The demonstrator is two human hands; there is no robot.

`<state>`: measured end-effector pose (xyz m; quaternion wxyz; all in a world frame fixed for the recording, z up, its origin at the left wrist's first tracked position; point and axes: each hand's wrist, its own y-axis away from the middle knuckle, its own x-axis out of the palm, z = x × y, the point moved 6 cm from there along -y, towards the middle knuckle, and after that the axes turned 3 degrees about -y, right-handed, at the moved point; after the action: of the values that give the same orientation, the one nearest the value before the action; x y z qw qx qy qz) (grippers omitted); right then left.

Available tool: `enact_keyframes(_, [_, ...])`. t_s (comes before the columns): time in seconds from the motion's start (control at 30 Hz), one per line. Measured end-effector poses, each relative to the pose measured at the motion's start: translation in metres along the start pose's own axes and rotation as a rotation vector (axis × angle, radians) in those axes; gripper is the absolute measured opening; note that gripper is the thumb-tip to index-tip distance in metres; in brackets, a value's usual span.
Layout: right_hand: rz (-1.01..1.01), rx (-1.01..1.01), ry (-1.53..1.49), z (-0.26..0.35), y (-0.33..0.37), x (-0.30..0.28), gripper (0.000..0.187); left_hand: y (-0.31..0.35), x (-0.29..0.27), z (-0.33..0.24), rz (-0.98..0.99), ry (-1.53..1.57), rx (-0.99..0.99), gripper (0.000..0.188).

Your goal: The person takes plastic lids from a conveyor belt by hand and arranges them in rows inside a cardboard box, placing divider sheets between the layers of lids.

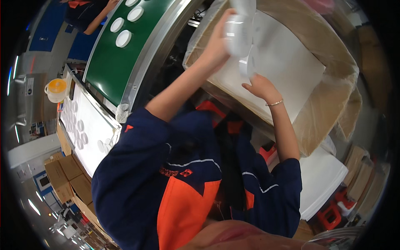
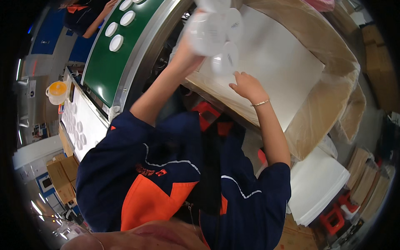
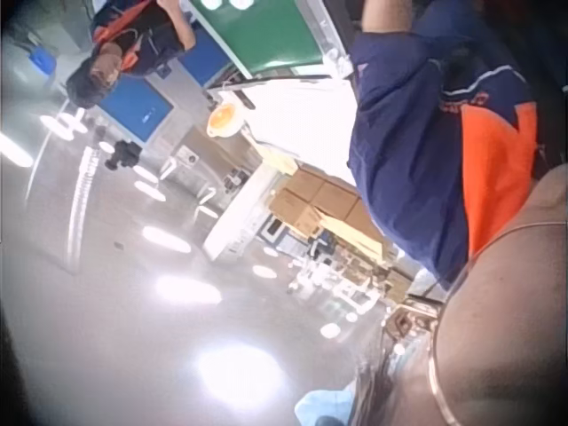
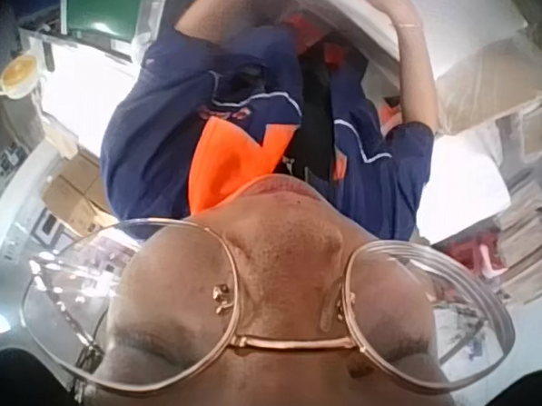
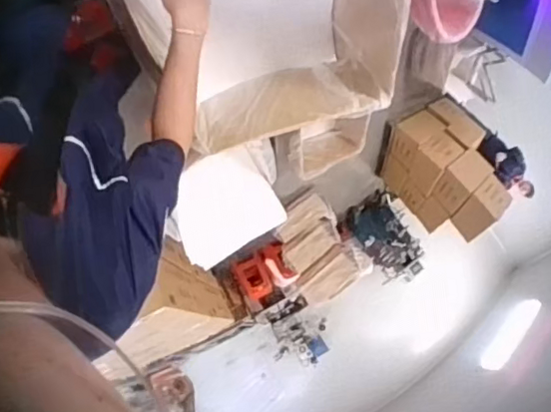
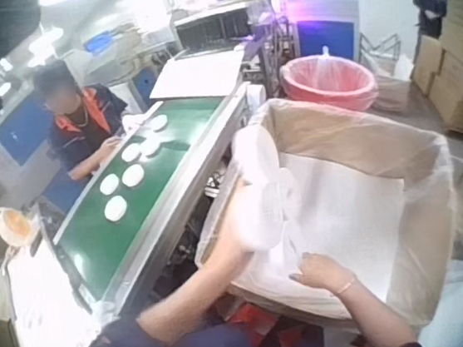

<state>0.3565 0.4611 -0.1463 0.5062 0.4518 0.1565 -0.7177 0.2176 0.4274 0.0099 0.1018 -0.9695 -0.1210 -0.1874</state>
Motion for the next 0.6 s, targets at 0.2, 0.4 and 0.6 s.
enact_keyframes(0.2, [0.058, 0.13, 0.026, -0.024, 0.0, 0.002, 0.043, -0.068, -0.044, 0.193, 0.463, -1.166, 0.193, 0.034])
enact_keyframes(0.4, [0.135, 0.192, 0.036, -0.017, -0.004, -0.008, 0.045, -0.02, -0.106, 0.292, 0.934, -1.562, -0.322, 0.036])
enact_keyframes(0.6, [0.108, 0.154, 0.013, -0.021, -0.007, -0.001, 0.047, -0.016, -0.093, 0.25, 0.951, -1.404, -0.966, 0.038])
